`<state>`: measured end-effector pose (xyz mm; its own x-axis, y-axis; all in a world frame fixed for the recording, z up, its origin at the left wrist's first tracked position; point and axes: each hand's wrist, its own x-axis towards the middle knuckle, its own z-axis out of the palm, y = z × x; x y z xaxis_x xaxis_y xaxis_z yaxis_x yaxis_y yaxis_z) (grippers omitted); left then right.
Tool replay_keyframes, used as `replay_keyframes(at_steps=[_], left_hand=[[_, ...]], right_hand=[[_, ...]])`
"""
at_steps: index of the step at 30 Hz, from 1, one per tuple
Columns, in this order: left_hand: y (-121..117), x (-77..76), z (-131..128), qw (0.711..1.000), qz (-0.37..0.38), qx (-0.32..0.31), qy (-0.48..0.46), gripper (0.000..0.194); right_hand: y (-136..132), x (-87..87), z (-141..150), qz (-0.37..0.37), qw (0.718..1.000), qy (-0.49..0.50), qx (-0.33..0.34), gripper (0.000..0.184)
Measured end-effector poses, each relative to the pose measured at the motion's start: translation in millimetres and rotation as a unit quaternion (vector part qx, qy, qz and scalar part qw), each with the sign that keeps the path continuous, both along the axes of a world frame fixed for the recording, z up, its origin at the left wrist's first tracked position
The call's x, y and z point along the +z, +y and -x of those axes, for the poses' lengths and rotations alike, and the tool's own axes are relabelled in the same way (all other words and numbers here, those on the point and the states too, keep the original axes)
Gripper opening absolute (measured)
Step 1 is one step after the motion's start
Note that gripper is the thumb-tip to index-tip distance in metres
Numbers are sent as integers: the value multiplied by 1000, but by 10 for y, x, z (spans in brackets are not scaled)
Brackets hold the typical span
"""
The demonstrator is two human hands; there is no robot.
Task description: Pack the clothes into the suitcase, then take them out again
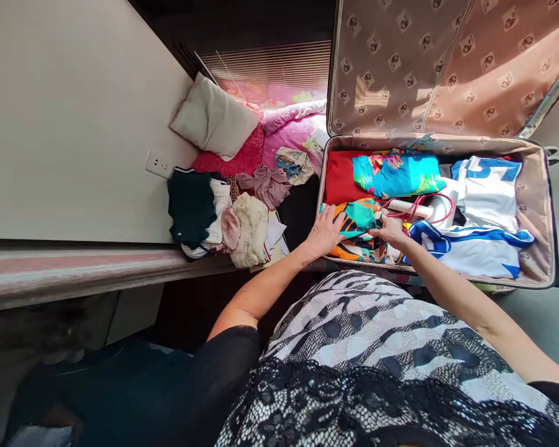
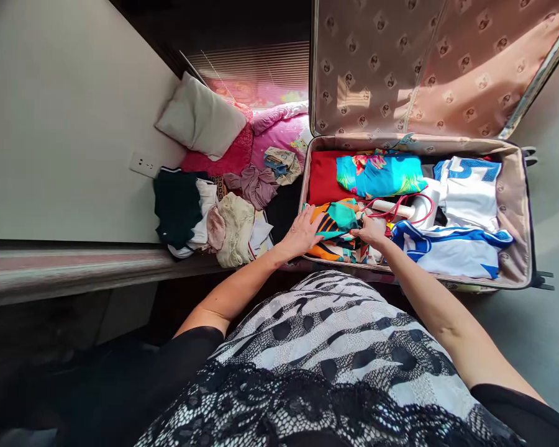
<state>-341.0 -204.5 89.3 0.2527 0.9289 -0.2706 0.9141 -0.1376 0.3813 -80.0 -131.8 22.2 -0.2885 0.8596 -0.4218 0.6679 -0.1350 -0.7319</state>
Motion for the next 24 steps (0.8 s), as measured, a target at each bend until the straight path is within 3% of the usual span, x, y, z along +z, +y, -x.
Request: replay_keyframes(at_steps=[3,6,9,11,15,19,22,24], left_hand=[[45,-289,-204,997,42,-52,39,113],[30,-646,-343,988,130,-53,69,125],[5,-904,-423,984,159,-41,75,127],[8,-979,-458,983,165,-39,69,127],[66,-937,-481,983,175,-31,50,125],[79,-739,-381,986,160,-30,-34,107],[-24,-596,-46,978,34,-38,-202,72],[-140,-554,375,956,-77,20,-282,52]], right_hand=[[-31,54,-13,-88,987,-132,19,77],[-173,40,43,-243,928,-234,158,95],[-327,-154,108,-246,868,-269,337,97],[-399,-343,124,-217,849,-294,381,91],[-440,-632,105,-244,839,-315,371,85],[-419,-656,-9,-263,844,-303,357,90],[-376,-536,-143,-243,844,-310,363,88],[-315,-413,-187,-233,842,-319,367,80]])
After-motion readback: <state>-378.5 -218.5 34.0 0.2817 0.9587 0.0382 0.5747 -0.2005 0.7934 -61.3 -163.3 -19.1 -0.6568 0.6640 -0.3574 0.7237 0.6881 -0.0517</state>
